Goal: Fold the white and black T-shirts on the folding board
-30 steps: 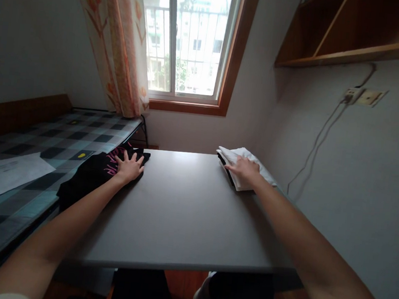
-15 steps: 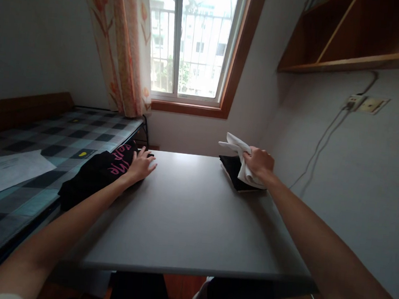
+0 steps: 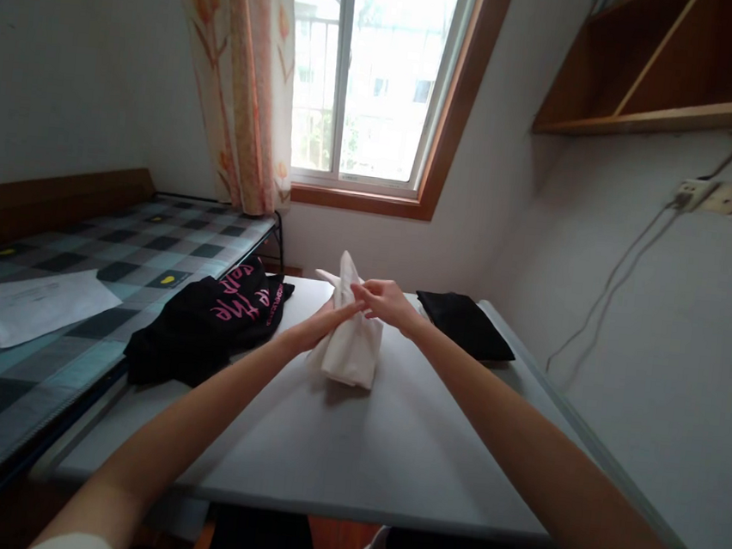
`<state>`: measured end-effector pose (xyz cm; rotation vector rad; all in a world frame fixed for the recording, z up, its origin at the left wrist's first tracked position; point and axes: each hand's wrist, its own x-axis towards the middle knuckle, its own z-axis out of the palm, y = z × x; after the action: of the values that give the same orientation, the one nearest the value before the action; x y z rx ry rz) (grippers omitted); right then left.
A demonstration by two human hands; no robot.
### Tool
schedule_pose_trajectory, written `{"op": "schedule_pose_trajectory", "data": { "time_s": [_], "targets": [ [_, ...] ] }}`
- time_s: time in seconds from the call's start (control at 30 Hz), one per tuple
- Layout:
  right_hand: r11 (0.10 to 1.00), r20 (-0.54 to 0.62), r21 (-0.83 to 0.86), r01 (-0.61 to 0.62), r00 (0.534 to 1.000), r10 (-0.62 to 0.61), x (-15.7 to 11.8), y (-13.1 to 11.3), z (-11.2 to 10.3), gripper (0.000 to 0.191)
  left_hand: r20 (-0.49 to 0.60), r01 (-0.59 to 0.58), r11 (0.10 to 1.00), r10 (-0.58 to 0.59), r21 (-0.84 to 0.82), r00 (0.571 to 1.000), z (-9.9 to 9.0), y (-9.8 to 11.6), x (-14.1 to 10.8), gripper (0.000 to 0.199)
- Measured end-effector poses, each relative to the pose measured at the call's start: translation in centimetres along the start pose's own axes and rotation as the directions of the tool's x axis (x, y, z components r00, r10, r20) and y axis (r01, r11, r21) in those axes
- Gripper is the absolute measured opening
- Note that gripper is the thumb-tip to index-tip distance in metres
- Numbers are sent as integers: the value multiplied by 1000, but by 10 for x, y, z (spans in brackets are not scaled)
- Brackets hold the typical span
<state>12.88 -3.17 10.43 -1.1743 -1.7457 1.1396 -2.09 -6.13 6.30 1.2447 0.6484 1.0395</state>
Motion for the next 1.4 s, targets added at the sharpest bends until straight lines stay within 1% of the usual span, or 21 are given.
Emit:
{"op": "schedule_pose_trajectory", "data": {
  "time_s": [0.1,0.23,0.33,0.4,0.47,0.5,0.57,0.6,0.63,0.67,0.73,0.77,0.8,0.83,0.9,1.0,1.1,1.23,1.27,1.33,1.4],
  "targets": [
    [997,-30,-21,-79,996,78,-1,2,5,36,-15,-45,993,47,108,999,6,-2,-1,67],
    [987,7,134,-83,997,83,-4,5,-8,27,-25,-56,951,67,304,997,1,-5,-2,69],
    [974,-65,209,-83,993,98,-7,10,-34,17,-63,-12,933,37,360,997,-21,-3,-1,63],
    [981,-182,168,-99,975,130,-11,16,-59,13,-180,30,914,47,404,983,-46,3,-2,64],
    [986,-329,39,-164,929,168,-17,26,-90,13,-358,70,852,142,519,923,-74,15,-6,62],
    [973,-395,-66,-220,901,177,-20,31,-106,10,-446,90,785,249,612,860,-88,21,-8,59],
    [896,-536,-313,-315,837,107,-28,43,-133,6,-517,156,617,464,771,719,-110,34,-14,59],
    [832,-566,-439,-340,823,38,-31,48,-142,12,-503,178,549,526,817,686,-117,38,-16,58],
    [768,-564,-541,-344,825,-28,-33,53,-147,16,-467,180,498,545,849,697,-121,40,-17,54],
    [714,-525,-623,-318,847,-81,-34,57,-147,19,-413,155,467,521,870,747,-121,39,-16,48],
    [669,-365,-720,-187,921,-135,-34,61,-134,19,-249,53,451,388,891,887,-112,30,-12,35],
    [670,-260,-736,-95,954,-150,-32,63,-122,19,-151,-6,458,305,889,940,-103,21,-10,33],
    [676,-148,-737,6,974,-170,-30,63,-107,18,-64,-54,474,230,879,971,-92,12,-7,34],
    [680,-38,-726,101,982,-187,-28,64,-91,18,9,-90,480,169,873,986,-81,2,-5,37],
    [666,162,-695,270,962,-222,-23,65,-61,19,95,-124,441,87,889,992,-58,-17,-4,45],
    [562,335,-728,393,919,-208,-19,69,-27,28,151,-147,284,6,948,989,-33,-34,-8,60],
    [515,320,-783,348,936,-146,-15,73,-12,42,205,-196,176,-31,965,978,-26,-38,-15,58],
    [591,190,-776,222,975,-117,-8,77,-9,37,325,-309,237,-32,921,945,-31,-39,-23,50],
    [621,158,-758,198,980,-119,-6,78,-9,36,299,-292,276,16,916,954,-33,-40,-24,46],
    [685,89,-711,162,986,-142,-2,80,-9,35,152,-199,373,151,906,977,-35,-42,-25,34],
    [731,10,-670,129,986,-165,0,83,-11,37,-24,-107,455,274,884,961,-40,-40,-24,25]
  ]
}}
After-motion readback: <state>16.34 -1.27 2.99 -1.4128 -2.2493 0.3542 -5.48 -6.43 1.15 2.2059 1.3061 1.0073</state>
